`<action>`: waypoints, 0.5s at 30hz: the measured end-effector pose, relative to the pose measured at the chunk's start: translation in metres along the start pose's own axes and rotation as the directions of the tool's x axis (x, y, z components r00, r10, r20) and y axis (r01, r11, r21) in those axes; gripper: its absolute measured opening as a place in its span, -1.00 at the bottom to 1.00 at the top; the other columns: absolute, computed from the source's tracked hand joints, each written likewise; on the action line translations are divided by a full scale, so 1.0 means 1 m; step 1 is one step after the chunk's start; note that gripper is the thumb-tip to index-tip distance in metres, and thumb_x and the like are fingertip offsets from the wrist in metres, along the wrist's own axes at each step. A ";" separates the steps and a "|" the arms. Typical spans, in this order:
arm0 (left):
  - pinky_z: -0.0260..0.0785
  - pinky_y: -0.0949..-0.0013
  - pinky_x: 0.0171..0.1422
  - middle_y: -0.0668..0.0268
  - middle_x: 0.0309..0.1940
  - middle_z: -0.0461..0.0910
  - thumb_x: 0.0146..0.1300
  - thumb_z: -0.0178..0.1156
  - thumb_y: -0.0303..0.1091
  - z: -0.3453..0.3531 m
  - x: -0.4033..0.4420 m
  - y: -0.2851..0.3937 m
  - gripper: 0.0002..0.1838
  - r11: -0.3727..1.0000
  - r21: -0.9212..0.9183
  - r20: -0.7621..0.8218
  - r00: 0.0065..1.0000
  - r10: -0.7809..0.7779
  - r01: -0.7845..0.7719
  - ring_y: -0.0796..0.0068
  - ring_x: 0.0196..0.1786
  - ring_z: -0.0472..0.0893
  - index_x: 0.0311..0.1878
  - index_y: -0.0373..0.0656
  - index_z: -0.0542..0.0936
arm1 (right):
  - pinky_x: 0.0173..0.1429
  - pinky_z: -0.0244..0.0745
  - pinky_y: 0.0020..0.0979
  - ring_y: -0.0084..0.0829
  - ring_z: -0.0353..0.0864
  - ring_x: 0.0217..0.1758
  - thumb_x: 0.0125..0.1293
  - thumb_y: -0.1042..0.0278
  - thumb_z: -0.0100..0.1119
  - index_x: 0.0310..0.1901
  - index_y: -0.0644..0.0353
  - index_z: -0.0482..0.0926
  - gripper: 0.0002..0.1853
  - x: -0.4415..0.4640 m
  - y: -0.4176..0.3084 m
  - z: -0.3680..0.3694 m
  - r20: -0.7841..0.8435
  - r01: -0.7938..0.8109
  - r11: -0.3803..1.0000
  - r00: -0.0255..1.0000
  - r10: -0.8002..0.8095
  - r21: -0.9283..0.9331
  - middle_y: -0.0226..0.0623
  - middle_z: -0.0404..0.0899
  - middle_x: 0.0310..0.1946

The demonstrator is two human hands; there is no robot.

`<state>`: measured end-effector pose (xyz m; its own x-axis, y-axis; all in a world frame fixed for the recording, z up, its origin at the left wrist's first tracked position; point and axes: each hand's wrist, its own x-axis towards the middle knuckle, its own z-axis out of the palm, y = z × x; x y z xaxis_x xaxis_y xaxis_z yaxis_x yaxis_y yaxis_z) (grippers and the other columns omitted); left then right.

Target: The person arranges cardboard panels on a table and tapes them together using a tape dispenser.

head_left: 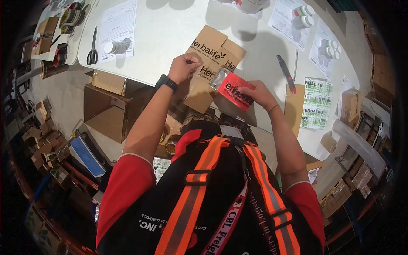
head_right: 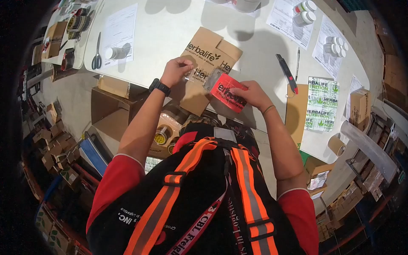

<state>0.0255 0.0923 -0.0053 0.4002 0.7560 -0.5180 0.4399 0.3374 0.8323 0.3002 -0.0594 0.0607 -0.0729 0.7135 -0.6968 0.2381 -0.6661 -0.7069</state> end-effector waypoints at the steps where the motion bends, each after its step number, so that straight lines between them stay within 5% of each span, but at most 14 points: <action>1: 0.42 0.47 -0.34 0.34 -0.48 0.66 0.18 0.36 -0.41 0.001 0.004 -0.005 -0.88 1.000 0.012 0.011 1.000 -0.003 0.003 0.63 -0.48 0.55 -0.29 -0.26 0.69 | -0.30 0.39 -0.51 -0.65 0.44 -0.44 0.21 0.05 0.33 -0.23 0.34 0.69 -0.59 0.004 -0.001 -0.001 -0.005 -0.022 1.000 1.000 0.022 -0.008 -0.45 0.57 -0.50; 5: 0.43 0.49 -0.29 0.34 -0.47 0.67 0.14 0.38 -0.41 0.003 0.016 -0.022 -0.86 0.990 0.084 -0.019 0.993 0.119 -0.117 0.62 -0.43 0.59 -0.25 -0.24 0.69 | -0.29 0.39 -0.52 -0.65 0.45 -0.43 0.21 0.06 0.33 -0.23 0.33 0.70 -0.60 0.017 0.001 -0.005 0.031 -0.037 0.999 0.999 0.038 -0.039 -0.45 0.59 -0.49; 15: 0.44 0.45 -0.26 0.34 -0.43 0.69 0.13 0.39 -0.33 0.001 0.021 -0.023 -0.82 0.981 0.174 0.022 0.996 0.089 -0.092 0.59 -0.41 0.61 -0.21 -0.14 0.69 | -0.25 0.41 -0.52 -0.66 0.47 -0.40 0.21 0.07 0.34 -0.22 0.33 0.70 -0.60 0.021 0.010 -0.001 0.037 -0.075 0.997 0.997 0.074 0.019 -0.46 0.61 -0.45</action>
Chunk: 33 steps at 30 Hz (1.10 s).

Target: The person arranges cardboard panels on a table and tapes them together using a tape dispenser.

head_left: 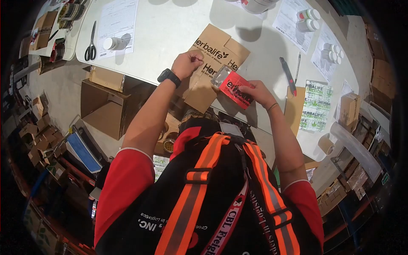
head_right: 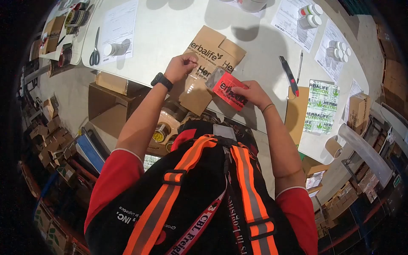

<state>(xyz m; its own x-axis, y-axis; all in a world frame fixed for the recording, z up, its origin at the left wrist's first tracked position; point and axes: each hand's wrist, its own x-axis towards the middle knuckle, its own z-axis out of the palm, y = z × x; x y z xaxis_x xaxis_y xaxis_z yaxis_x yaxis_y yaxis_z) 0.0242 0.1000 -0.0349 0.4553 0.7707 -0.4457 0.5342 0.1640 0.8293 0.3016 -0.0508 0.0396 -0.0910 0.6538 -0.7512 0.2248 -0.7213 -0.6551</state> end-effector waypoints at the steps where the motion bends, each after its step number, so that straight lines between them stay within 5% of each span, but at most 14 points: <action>1: 0.44 0.45 -0.26 0.35 -0.43 0.68 0.14 0.39 -0.33 0.001 0.000 -0.001 -0.81 1.000 -0.001 -0.002 1.000 0.002 -0.002 0.58 -0.41 0.61 -0.19 -0.14 0.69 | -0.25 0.42 -0.52 -0.66 0.47 -0.40 0.21 0.07 0.34 -0.22 0.33 0.70 -0.60 0.000 0.000 0.001 0.004 -0.012 1.000 1.000 0.012 0.003 -0.45 0.61 -0.45; 6: 0.45 0.43 -0.27 0.36 -0.44 0.68 0.16 0.37 -0.34 0.000 -0.004 0.006 -0.81 0.999 0.023 -0.010 0.999 0.032 -0.032 0.55 -0.41 0.62 -0.17 -0.12 0.68 | -0.23 0.43 -0.51 -0.65 0.47 -0.40 0.20 0.05 0.35 -0.23 0.33 0.70 -0.59 -0.001 0.001 0.002 -0.001 -0.016 1.000 1.000 0.016 0.002 -0.45 0.61 -0.45; 9: 0.45 0.49 -0.19 0.34 -0.35 0.68 0.19 0.36 -0.42 -0.002 -0.008 0.021 -0.77 0.993 0.061 0.041 0.994 -0.106 0.103 0.63 -0.30 0.60 -0.09 -0.25 0.65 | -0.24 0.44 -0.51 -0.64 0.48 -0.41 0.20 0.03 0.35 -0.23 0.33 0.70 -0.58 -0.002 -0.001 0.003 -0.020 -0.001 1.000 1.000 0.001 -0.007 -0.43 0.61 -0.45; 11: 0.45 0.47 -0.19 0.37 -0.36 0.68 0.17 0.37 -0.41 -0.001 -0.006 0.015 -0.75 0.983 0.180 0.003 1.000 0.020 -0.020 0.62 -0.31 0.61 -0.08 -0.21 0.65 | -0.25 0.44 -0.50 -0.64 0.48 -0.42 0.20 0.02 0.35 -0.23 0.33 0.70 -0.57 -0.003 0.000 0.005 -0.033 0.003 1.000 0.999 -0.004 -0.015 -0.43 0.62 -0.45; 13: 0.46 0.45 -0.19 0.37 -0.36 0.68 0.16 0.37 -0.39 -0.001 -0.005 0.013 -0.75 0.983 0.181 0.003 0.999 0.032 -0.032 0.59 -0.32 0.61 -0.09 -0.19 0.65 | -0.29 0.34 -0.53 -0.67 0.40 -0.41 0.25 0.06 0.31 -0.18 0.29 0.68 -0.62 -0.003 0.001 0.006 -0.012 -0.016 1.000 1.000 0.016 -0.014 -0.54 0.53 -0.46; 21: 0.45 0.31 -0.22 0.36 -0.37 0.65 0.14 0.34 -0.32 -0.001 -0.014 0.026 -0.83 0.952 0.280 -0.023 0.991 0.132 -0.120 0.33 -0.32 0.63 -0.19 -0.02 0.62 | -0.25 0.41 -0.51 -0.64 0.47 -0.40 0.21 0.02 0.34 -0.20 0.33 0.69 -0.57 0.000 0.003 0.007 -0.032 -0.023 1.000 0.999 0.023 -0.005 -0.46 0.59 -0.44; 23: 0.46 0.27 -0.19 0.34 -0.37 0.64 0.13 0.34 -0.34 0.001 -0.015 0.025 -0.70 0.899 0.397 -0.031 0.976 0.216 -0.187 0.28 -0.29 0.63 -0.05 0.01 0.59 | -0.23 0.47 -0.48 -0.61 0.53 -0.40 0.17 0.00 0.37 -0.23 0.35 0.69 -0.54 0.000 0.004 0.007 -0.047 -0.012 1.000 0.999 0.012 -0.001 -0.38 0.64 -0.43; 27: 0.47 0.20 -0.18 0.32 -0.41 0.63 0.10 0.36 -0.34 0.005 -0.016 0.030 -0.47 0.942 0.316 -0.106 0.983 0.153 -0.112 0.25 -0.31 0.62 0.19 0.05 0.48 | -0.23 0.47 -0.48 -0.61 0.54 -0.39 0.16 0.00 0.37 -0.23 0.35 0.69 -0.54 0.004 0.009 0.007 -0.040 0.004 1.000 0.999 -0.003 0.020 -0.37 0.64 -0.44; 30: 0.48 0.16 -0.07 0.22 -0.26 0.62 0.07 0.39 -0.34 0.002 -0.018 0.035 -0.24 0.928 0.371 -0.081 0.993 0.083 -0.047 0.18 -0.15 0.61 0.37 -0.02 0.30 | -0.22 0.46 -0.48 -0.60 0.54 -0.39 0.16 0.00 0.37 -0.23 0.35 0.70 -0.54 0.005 0.008 0.006 -0.038 -0.003 1.000 0.999 0.003 0.011 -0.36 0.64 -0.44; 32: 0.43 0.14 0.07 0.10 -0.04 0.55 0.08 0.39 -0.34 -0.001 -0.020 0.028 -0.16 0.811 0.558 -0.200 0.921 0.336 -0.174 0.08 0.04 0.53 0.43 -0.12 0.21 | -0.22 0.46 -0.48 -0.59 0.54 -0.39 0.16 0.00 0.37 -0.22 0.35 0.70 -0.54 0.003 0.006 0.006 -0.033 -0.022 1.000 0.999 0.022 -0.003 -0.36 0.64 -0.44; 33: 0.26 0.09 0.34 -0.03 0.25 0.36 0.12 0.36 -0.24 -0.004 -0.021 0.024 -0.15 0.788 0.576 -0.102 0.936 0.336 -0.219 0.00 0.31 0.34 0.43 -0.24 0.17 | -0.22 0.46 -0.48 -0.59 0.53 -0.39 0.16 0.00 0.37 -0.21 0.34 0.70 -0.54 0.002 0.006 0.006 -0.036 0.001 1.000 0.999 -0.001 -0.011 -0.36 0.64 -0.44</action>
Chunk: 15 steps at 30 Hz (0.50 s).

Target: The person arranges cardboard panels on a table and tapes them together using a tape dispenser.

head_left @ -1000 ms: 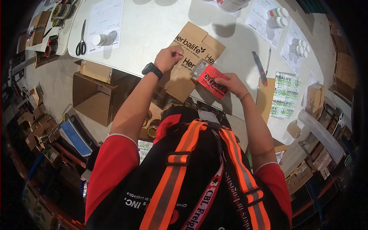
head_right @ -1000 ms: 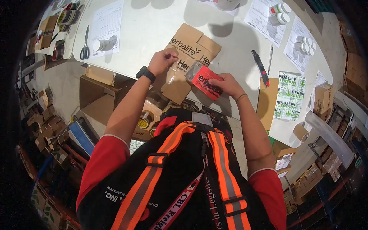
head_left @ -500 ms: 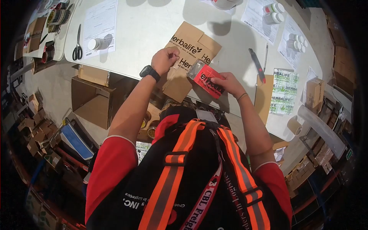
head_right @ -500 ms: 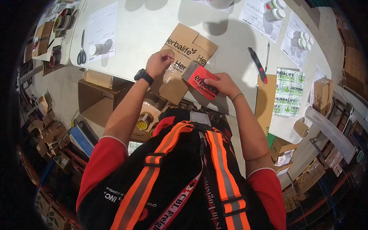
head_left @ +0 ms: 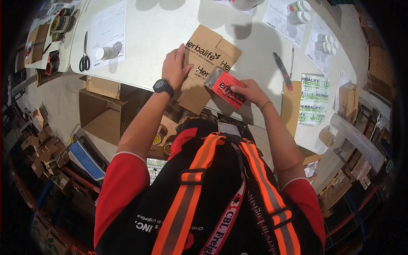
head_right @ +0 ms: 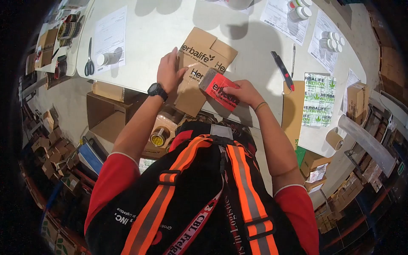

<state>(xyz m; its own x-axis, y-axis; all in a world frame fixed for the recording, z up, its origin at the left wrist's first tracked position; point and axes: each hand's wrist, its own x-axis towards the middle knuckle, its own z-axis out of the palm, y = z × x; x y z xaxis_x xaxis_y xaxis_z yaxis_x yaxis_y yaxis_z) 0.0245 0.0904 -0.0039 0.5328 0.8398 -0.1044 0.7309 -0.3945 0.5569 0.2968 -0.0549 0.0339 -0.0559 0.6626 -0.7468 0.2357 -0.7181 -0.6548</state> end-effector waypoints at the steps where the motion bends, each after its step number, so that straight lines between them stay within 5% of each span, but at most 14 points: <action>1: 0.26 0.09 0.34 -0.03 0.25 0.36 0.12 0.36 -0.24 0.005 -0.002 -0.002 -0.15 1.000 0.000 0.000 1.000 0.002 -0.002 0.00 0.31 0.34 0.43 -0.24 0.17 | -0.23 0.46 -0.47 -0.59 0.53 -0.40 0.15 -0.01 0.37 -0.20 0.33 0.71 -0.54 0.000 0.000 0.000 -0.001 0.024 1.000 1.000 -0.024 -0.008 -0.35 0.64 -0.45; 3: 0.01 0.02 0.52 -0.06 0.41 0.18 0.23 0.23 0.01 0.015 -0.010 -0.006 -0.13 0.855 0.262 0.190 0.892 0.410 -0.448 0.01 0.48 0.15 0.45 -0.28 0.12 | -0.24 0.45 -0.47 -0.58 0.53 -0.41 0.15 -0.01 0.37 -0.20 0.32 0.71 -0.54 0.005 0.007 0.001 -0.001 0.030 0.999 1.000 -0.030 0.014 -0.35 0.64 -0.45; 4: -0.24 -0.02 0.60 -0.02 0.51 0.00 0.20 0.11 0.31 0.018 -0.018 0.000 0.02 0.790 0.317 0.295 0.846 0.443 -0.524 0.04 0.58 -0.07 0.47 -0.31 0.07 | -0.26 0.45 -0.47 -0.58 0.52 -0.42 0.15 -0.01 0.37 -0.19 0.31 0.71 -0.54 0.006 0.005 0.003 0.000 0.033 0.999 0.999 -0.033 0.034 -0.35 0.64 -0.46; 10: -0.29 -0.18 0.57 0.10 0.54 -0.03 -0.10 0.21 0.52 0.028 -0.029 0.033 0.29 0.885 0.319 0.363 0.906 0.218 -0.340 0.10 0.59 -0.13 0.50 -0.26 0.02 | -0.27 0.44 -0.47 -0.59 0.50 -0.43 0.17 0.03 0.34 -0.20 0.32 0.71 -0.57 0.006 0.005 0.000 0.018 0.026 0.999 1.000 -0.025 -0.031 -0.38 0.63 -0.48; 15: -0.30 -0.25 0.55 0.13 0.55 -0.06 -0.12 0.25 0.49 0.028 -0.029 0.038 0.29 0.890 0.337 0.400 0.903 0.159 -0.306 0.12 0.60 -0.14 0.51 -0.24 0.02 | -0.25 0.46 -0.47 -0.61 0.52 -0.42 0.18 0.03 0.34 -0.18 0.32 0.71 -0.57 -0.015 0.001 0.001 -0.004 0.009 1.000 1.000 -0.009 0.005 -0.39 0.64 -0.48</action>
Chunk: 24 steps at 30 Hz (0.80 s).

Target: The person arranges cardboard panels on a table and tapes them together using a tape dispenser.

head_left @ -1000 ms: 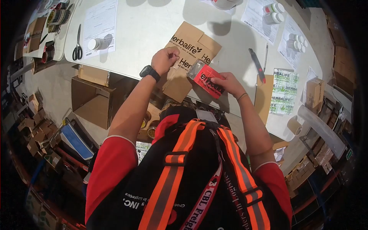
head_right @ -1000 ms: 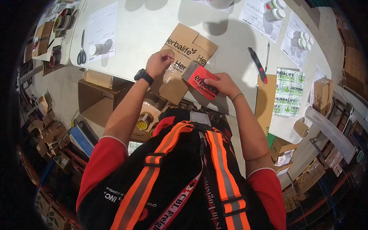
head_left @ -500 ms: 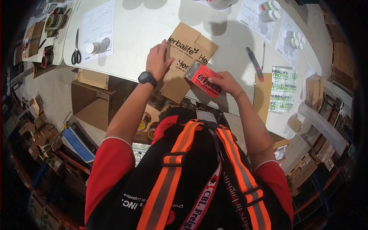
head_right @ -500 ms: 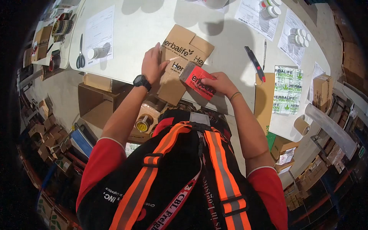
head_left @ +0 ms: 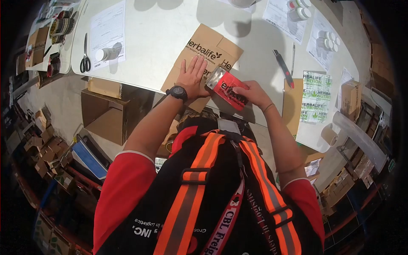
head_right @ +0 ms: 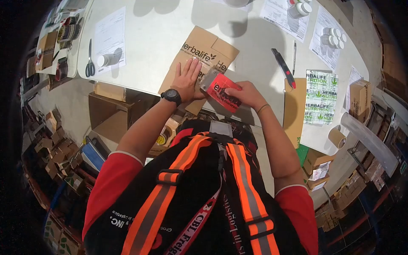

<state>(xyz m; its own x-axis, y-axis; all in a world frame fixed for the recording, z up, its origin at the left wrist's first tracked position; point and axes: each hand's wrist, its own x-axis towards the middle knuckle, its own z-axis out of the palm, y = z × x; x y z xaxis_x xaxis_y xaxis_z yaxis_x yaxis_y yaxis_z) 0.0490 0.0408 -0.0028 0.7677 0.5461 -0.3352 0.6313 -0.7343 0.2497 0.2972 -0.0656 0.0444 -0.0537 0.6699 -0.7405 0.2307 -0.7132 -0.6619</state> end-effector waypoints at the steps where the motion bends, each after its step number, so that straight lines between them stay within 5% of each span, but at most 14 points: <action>1: -0.30 -0.27 0.55 0.13 0.55 -0.07 -0.13 0.26 0.48 -0.002 0.001 -0.001 0.29 1.000 0.027 0.021 1.000 -0.013 0.012 0.13 0.60 -0.13 0.51 -0.23 0.02 | -0.24 0.46 -0.47 -0.61 0.53 -0.42 0.18 0.03 0.33 -0.17 0.31 0.71 -0.57 -0.004 -0.008 -0.001 -0.007 0.031 0.999 0.999 -0.031 -0.016 -0.38 0.64 -0.49; 5: -0.30 -0.29 0.54 0.13 0.55 -0.08 -0.13 0.29 0.45 0.003 0.001 -0.001 0.29 0.999 -0.044 -0.054 0.999 0.005 -0.007 0.13 0.60 -0.13 0.52 -0.22 0.01 | -0.22 0.48 -0.45 -0.61 0.55 -0.41 0.19 0.03 0.33 -0.16 0.31 0.70 -0.57 -0.027 0.011 -0.025 0.010 -0.019 0.994 1.000 0.020 -0.111 -0.36 0.66 -0.48; 8: -0.30 -0.29 0.54 0.12 0.55 -0.08 -0.12 0.28 0.45 0.001 -0.001 0.003 0.29 1.000 -0.015 0.036 0.999 -0.005 0.006 0.14 0.60 -0.14 0.52 -0.22 -0.01 | -0.23 0.50 -0.41 -0.53 0.57 -0.44 0.17 -0.02 0.31 -0.16 0.32 0.70 -0.52 -0.039 0.028 -0.030 -0.044 -0.030 0.996 0.999 0.026 -0.081 -0.27 0.66 -0.50; 10: -0.31 -0.29 0.54 0.11 0.56 -0.09 -0.12 0.28 0.46 -0.001 0.001 0.002 0.30 1.000 0.014 0.014 1.000 -0.017 0.017 0.14 0.60 -0.16 0.52 -0.22 -0.02 | -0.20 0.51 -0.31 -0.35 0.64 -0.44 0.13 -0.11 0.28 -0.23 0.33 0.71 -0.47 -0.024 0.024 -0.027 -0.071 -0.103 0.961 0.994 0.087 -0.255 -0.12 0.66 -0.50; 15: -0.35 -0.32 0.53 0.11 0.56 -0.12 -0.15 0.30 0.44 0.001 0.002 0.004 0.32 1.000 -0.005 0.006 1.000 -0.019 0.019 0.15 0.60 -0.17 0.52 -0.23 -0.03 | -0.16 0.51 -0.22 -0.12 0.66 -0.38 0.09 -0.19 0.24 -0.32 0.35 0.70 -0.41 -0.021 0.016 -0.019 -0.129 -0.149 0.930 0.985 0.111 -0.336 0.03 0.65 -0.49; 24: -0.19 -0.40 0.47 -0.06 0.51 -0.03 -0.23 0.49 0.11 0.009 -0.004 0.067 0.25 0.978 -0.109 -0.124 0.973 -0.192 0.179 -0.22 0.54 -0.09 0.52 -0.11 0.03 | -0.17 0.51 -0.21 -0.11 0.67 -0.38 0.09 -0.18 0.24 -0.34 0.37 0.69 -0.41 -0.032 0.016 -0.023 -0.177 -0.093 0.934 0.984 0.033 -0.345 0.03 0.63 -0.52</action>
<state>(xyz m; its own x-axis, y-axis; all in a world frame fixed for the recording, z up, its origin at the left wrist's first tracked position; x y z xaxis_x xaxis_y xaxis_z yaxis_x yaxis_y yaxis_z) 0.0876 -0.0144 0.0075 0.6398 0.7227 -0.2613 0.7666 -0.5764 0.2829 0.3250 -0.0933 0.0599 0.1266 0.6721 -0.7295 0.5557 -0.6573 -0.5091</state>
